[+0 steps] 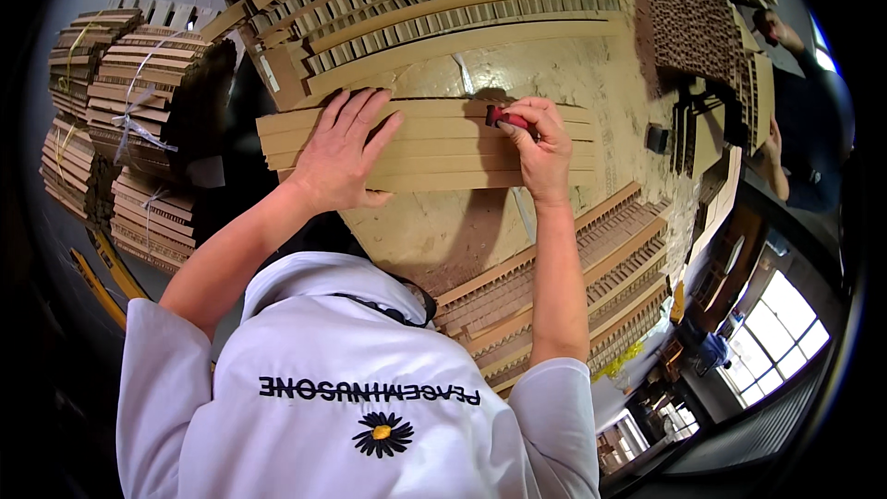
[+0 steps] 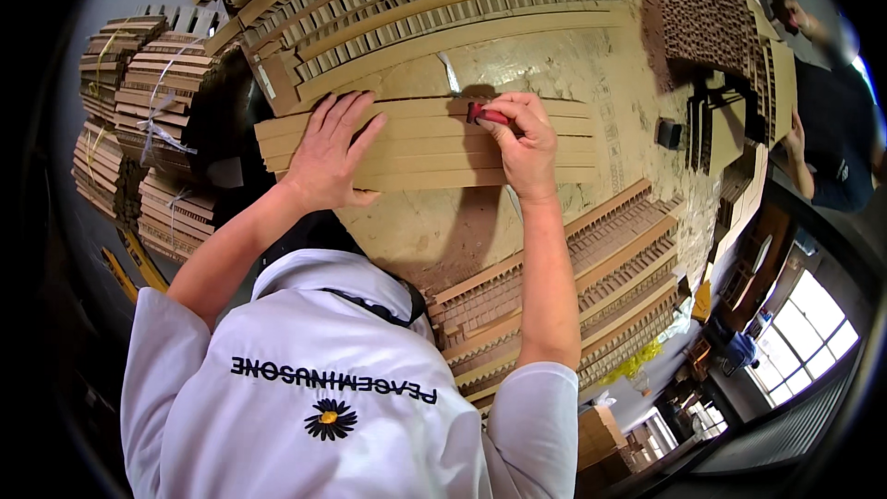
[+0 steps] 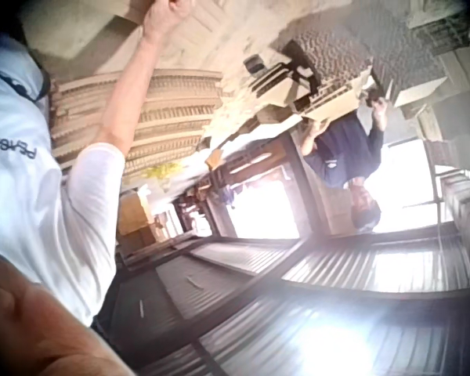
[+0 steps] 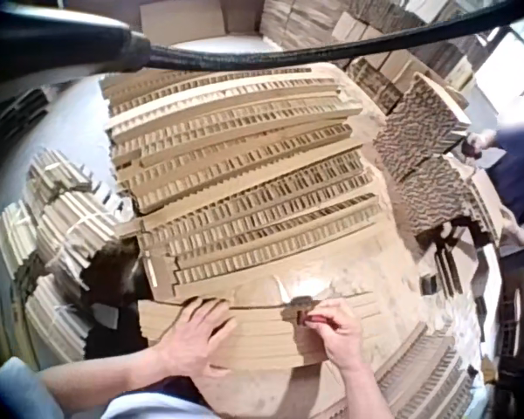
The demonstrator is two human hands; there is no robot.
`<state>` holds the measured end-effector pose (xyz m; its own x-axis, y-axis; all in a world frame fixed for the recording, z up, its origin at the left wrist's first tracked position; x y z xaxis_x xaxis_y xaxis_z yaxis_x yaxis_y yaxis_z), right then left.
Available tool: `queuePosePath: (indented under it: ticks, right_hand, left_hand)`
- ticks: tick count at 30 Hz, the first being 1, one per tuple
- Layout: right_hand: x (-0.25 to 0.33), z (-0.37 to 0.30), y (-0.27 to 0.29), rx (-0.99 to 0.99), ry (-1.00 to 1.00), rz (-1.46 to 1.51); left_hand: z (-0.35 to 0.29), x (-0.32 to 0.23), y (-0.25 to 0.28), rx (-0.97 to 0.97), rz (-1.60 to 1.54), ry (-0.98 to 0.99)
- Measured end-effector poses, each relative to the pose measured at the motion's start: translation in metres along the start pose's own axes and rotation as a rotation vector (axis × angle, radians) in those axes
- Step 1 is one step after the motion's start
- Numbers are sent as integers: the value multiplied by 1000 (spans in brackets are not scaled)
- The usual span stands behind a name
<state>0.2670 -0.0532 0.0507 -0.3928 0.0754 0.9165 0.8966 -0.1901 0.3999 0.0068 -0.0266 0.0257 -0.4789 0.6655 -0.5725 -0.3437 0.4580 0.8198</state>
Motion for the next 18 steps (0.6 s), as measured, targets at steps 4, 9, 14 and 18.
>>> queuePosePath:
  ticks: [4,9,14,18]
  right_hand:
    - [3,17,-5,57,76,-34]
    - [-1,17,-10,107,92,-34]
    - [0,16,-11,103,94,-54]
    - [5,18,-11,112,115,-109]
  left_hand:
    - [-2,2,1,2,0,29]
    - [0,2,2,-16,-16,12]
    - [0,2,1,-20,0,13]
    - [-1,3,1,-30,4,11]
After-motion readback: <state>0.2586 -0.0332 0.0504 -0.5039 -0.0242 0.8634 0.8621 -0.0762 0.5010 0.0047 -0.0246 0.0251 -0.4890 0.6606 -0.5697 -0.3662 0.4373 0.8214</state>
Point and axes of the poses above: each hand's wrist, its own z-axis towards the middle knuckle, its own y-axis out of the back of the hand, x = y × z, the point moved 7 cm from there along z, towards the middle knuckle, and after that the axes turned 1 degree about -z, right-handed, at the moved point
